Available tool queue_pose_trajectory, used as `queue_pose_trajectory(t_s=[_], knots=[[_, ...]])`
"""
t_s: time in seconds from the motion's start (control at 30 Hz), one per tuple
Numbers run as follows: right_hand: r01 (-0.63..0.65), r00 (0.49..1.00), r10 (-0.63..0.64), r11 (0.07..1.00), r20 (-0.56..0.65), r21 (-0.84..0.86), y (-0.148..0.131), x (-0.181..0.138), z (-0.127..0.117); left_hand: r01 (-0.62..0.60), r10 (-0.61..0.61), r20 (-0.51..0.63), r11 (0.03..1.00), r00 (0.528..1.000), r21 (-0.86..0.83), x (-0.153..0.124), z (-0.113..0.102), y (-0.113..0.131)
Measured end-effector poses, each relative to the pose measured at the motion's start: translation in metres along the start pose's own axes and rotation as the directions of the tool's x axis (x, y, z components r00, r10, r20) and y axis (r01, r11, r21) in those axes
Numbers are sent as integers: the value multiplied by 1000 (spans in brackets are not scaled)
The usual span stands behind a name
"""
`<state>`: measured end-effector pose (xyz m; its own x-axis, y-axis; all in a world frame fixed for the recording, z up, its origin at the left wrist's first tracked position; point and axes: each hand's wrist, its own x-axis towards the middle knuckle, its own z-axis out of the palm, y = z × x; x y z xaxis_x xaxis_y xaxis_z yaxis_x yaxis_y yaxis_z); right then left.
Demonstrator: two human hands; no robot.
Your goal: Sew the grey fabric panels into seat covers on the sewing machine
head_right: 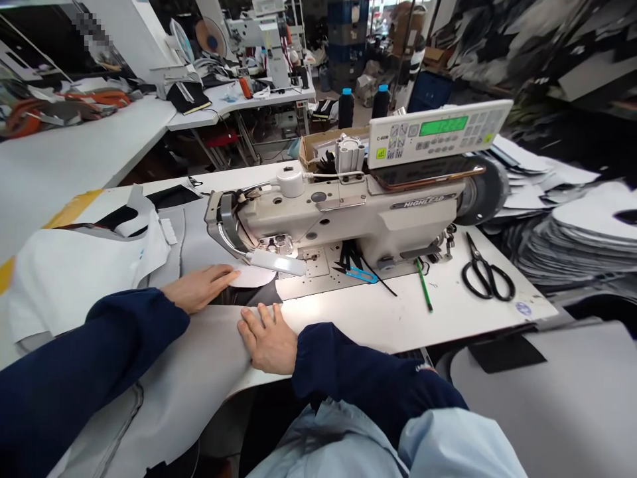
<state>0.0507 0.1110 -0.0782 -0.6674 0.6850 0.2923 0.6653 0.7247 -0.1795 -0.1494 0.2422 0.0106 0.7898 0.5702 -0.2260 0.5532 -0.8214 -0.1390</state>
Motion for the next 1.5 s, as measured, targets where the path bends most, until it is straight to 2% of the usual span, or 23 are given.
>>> queue_pose_trajectory(t_s=[0.07,0.13,0.23,0.37,0.47,0.57,0.67,0.8,0.93,1.13,1.33,1.5], knots=[[14,1000,-14,1000,-15,-19,1,3,2,-30,28,34,998,999,58,2,-10,1],[10,999,-12,999,-45,-40,4,5,4,-9,2,58,992,998,123,9,-22,6],[0,996,-3,999,-85,-40,13,6,7,-3,-13,98,988,995,153,27,-35,28],[70,995,-66,997,-76,44,31,6,4,-98,72,246,991,967,95,46,-37,70],[153,985,-147,986,-91,67,45,9,0,-5,-27,252,992,967,126,46,-32,85],[194,981,-192,980,-35,49,53,17,-3,48,-77,199,988,977,148,42,-31,83],[157,987,-158,988,37,3,56,26,-6,60,-80,175,992,981,115,42,-33,80],[116,991,-116,993,65,8,55,27,-14,101,-140,271,983,952,154,50,-37,78],[87,993,-90,995,76,51,54,15,-22,45,-107,352,983,930,179,59,-33,77],[49,994,-55,997,98,66,53,7,-24,15,-49,206,987,977,161,59,-16,72],[14,969,-8,1000,248,-23,47,19,-26,3,-44,290,990,956,140,65,-15,65],[-11,973,25,998,229,-63,43,22,-31,15,-38,271,996,962,85,67,-14,64]])
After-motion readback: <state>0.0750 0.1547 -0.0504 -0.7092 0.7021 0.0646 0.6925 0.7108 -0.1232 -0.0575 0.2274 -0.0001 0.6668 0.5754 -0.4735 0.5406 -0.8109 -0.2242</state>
